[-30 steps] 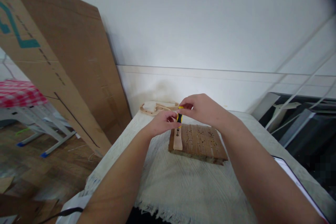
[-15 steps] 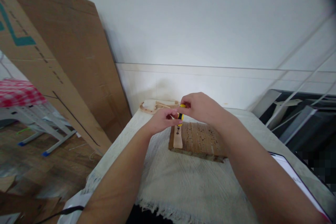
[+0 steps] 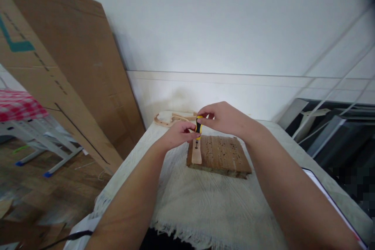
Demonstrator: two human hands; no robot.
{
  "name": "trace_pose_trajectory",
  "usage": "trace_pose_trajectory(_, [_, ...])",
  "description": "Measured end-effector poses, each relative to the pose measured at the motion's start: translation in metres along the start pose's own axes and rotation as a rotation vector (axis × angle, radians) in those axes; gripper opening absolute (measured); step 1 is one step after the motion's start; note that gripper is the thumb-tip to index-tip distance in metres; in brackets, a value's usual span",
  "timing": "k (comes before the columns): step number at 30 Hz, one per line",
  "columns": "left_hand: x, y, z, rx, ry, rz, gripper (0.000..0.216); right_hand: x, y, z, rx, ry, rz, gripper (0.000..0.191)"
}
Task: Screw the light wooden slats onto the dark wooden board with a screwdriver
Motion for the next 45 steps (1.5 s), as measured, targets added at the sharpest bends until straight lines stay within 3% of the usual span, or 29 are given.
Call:
trace_pose_trajectory(6, [-0.001, 0.000, -0.009, 0.041, 0.155, -0.020, 0.026, -0.001, 0.006, -0.004, -0.079, 0.066, 0.065, 0.028])
trace_pose_trajectory(10, [0.001, -0.001, -0.004, 0.015, 0.086, 0.008, 0.021, -0.002, 0.000, 0.002, 0.080, -0.003, -0.048, 0.022])
trace_pose_trajectory(17, [0.002, 0.000, -0.003, 0.045, 0.085, 0.044, 0.023, 0.001, -0.002, 0.001, -0.112, 0.037, 0.007, 0.030])
trace_pose_trajectory(22, [0.002, 0.001, -0.002, 0.010, 0.080, 0.002, 0.018, 0.000, -0.005, 0.000, -0.056, 0.035, -0.037, 0.027])
trace_pose_trajectory(27, [0.001, 0.000, -0.008, 0.082, 0.149, -0.029, 0.025, 0.001, -0.001, -0.001, -0.127, 0.079, 0.039, 0.025])
trace_pose_trajectory(33, [0.002, -0.003, -0.005, 0.032, 0.075, -0.027, 0.026, -0.001, -0.008, 0.000, 0.042, 0.013, -0.067, 0.023])
trace_pose_trajectory(37, [0.001, -0.003, -0.006, 0.027, 0.109, -0.024, 0.027, -0.002, -0.001, -0.002, 0.017, 0.009, -0.002, 0.024])
trace_pose_trajectory(42, [0.001, -0.003, -0.002, -0.050, 0.053, -0.019, 0.027, -0.002, -0.004, 0.002, 0.073, -0.034, -0.089, 0.022])
trace_pose_trajectory(45, [0.001, -0.004, -0.004, -0.045, 0.073, -0.024, 0.028, -0.002, -0.003, 0.001, 0.029, -0.028, -0.064, 0.022])
Point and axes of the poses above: each hand's wrist, its own x-axis towards the middle knuckle, its own z-axis out of the palm, y = z × x, the point moved 7 cm from there along x, towards the middle knuckle, and after that the axes turned 3 degrees about -y, right-handed, at the moved point
